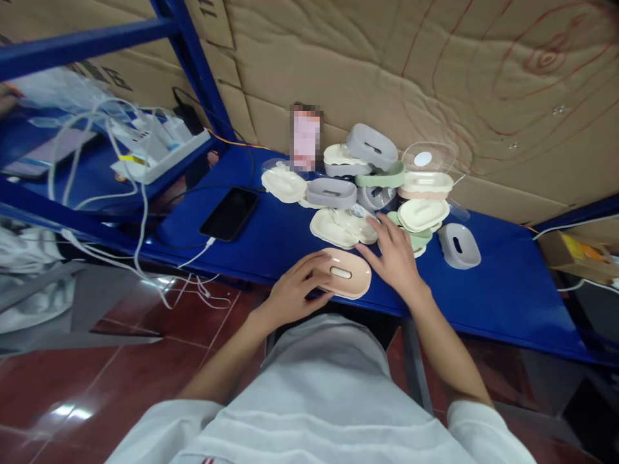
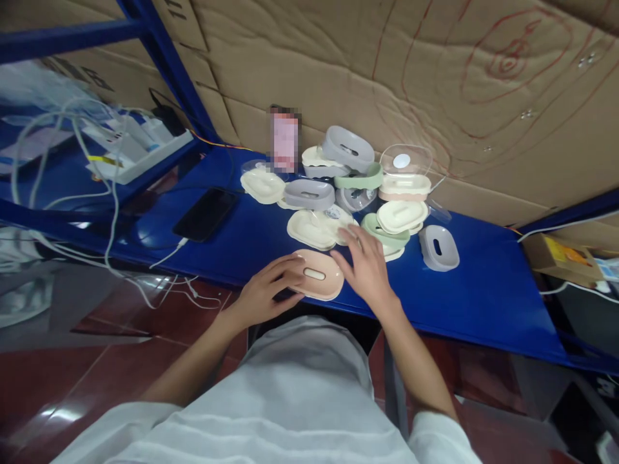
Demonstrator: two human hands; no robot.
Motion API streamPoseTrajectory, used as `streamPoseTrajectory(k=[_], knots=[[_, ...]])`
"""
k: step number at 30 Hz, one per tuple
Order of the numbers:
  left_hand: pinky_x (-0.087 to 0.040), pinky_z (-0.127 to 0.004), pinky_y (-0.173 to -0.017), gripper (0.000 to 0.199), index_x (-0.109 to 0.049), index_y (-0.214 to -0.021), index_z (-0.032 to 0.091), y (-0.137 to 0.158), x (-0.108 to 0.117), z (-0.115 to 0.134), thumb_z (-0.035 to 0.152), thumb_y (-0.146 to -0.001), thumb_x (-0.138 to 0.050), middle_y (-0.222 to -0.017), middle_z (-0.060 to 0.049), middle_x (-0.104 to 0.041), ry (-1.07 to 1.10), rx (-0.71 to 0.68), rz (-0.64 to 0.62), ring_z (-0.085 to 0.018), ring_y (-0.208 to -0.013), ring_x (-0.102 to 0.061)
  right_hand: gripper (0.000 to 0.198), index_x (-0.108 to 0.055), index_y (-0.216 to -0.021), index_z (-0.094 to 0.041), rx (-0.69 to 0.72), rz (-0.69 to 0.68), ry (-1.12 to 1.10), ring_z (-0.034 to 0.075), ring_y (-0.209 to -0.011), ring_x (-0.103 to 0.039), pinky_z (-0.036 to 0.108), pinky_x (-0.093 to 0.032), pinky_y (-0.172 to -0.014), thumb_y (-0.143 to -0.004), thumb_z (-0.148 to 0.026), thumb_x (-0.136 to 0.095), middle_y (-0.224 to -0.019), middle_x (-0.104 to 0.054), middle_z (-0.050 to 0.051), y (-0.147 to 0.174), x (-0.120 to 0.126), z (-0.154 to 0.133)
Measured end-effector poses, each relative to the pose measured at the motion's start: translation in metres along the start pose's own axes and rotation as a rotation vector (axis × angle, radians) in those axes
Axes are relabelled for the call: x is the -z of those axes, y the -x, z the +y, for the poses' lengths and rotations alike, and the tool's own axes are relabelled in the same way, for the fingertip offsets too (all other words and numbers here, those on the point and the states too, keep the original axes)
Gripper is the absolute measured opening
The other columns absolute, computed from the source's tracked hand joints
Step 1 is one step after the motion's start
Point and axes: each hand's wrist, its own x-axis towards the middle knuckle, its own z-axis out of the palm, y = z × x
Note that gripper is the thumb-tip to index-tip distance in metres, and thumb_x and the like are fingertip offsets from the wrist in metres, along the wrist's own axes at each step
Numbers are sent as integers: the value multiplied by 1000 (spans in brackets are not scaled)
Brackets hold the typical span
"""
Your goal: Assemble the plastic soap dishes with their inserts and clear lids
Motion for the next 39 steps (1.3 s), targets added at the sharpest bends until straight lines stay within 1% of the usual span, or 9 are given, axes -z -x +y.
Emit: streamPoseTrajectory(k=[3,7,10,13,16,20,26,34,39], knots=[[-46,-60,-125,21,-70,-114,23,0,5,1,27,-94,-76,-161,-15,-50,-15,50,25,-38,-160,-37,78,-44,-164,-20,-49,-43,52,44,-147,-51,63,-43,-117,-101,-62,-61,-169,-43,21,-41,-11,6],[-42,-59,-128,29,-66,-124,24,1,11,0,27,-96,-73,-168,-15,-39,48,127,-31,-37,-161,-35,58,-62,-149,-19,-28,-46,-29,42,-138,-60,62,-50,-112,-102,-53,-64,-153,-62,19,-58,-7,4],[-44,-54,-128,52,-55,-147,28,2,12,-2,31,-98,-72,-169,-15,-37,138,196,-58,-34,-159,-39,49,-67,-142,-23,-21,50,-183,35,-133,-66,56,-54,-114,-103,-52,-62,-142,-71,14,-39,11,9],[-41,-56,-129,69,-43,-158,31,2,11,-4,33,-97,-75,-170,-15,-35,201,233,-48,-34,-160,-38,47,-67,-142,-27,-69,162,-269,32,-135,-65,55,-53,-116,-100,-49,-68,-145,-68,12,-1,23,13],[-38,-60,-130,83,-32,-165,33,2,9,-6,37,-96,-78,-172,-16,-33,215,237,-39,-36,-162,-34,50,-65,-142,-27,-85,199,-335,32,-141,-61,55,-51,-119,-96,-40,-77,-152,-62,13,42,17,6],[-38,-62,-129,89,-28,-167,33,1,9,-8,42,-95,-80,-171,-17,-35,217,214,-33,-38,-161,-35,53,-60,-146,-26,11,93,-437,33,-151,-51,56,-48,-123,-96,-29,-77,-160,-53,16,77,-4,-19],[-43,-57,-127,73,-46,-159,35,0,12,-11,45,-95,-79,-170,-13,-40,219,204,-67,-35,-157,-43,59,-50,-158,-27,214,-24,-469,33,-162,-34,61,-41,-129,-102,-25,-68,-161,-53,13,71,-11,-37],[-49,-54,-123,70,-54,-155,34,5,7,-18,45,-92,-82,-166,-12,-48,156,173,-16,-32,-152,-52,75,-28,-171,-35,247,-55,-349,33,-166,-25,61,-39,-130,-106,-24,-63,-174,-38,8,73,-12,-36],[-50,-53,-124,65,-55,-155,35,5,5,-15,43,-95,-79,-167,-11,-48,141,133,31,-31,-150,-55,79,-24,-173,-36,235,-38,-302,32,-166,-23,60,-38,-132,-105,-22,-63,-176,-33,8,77,-15,-39]])
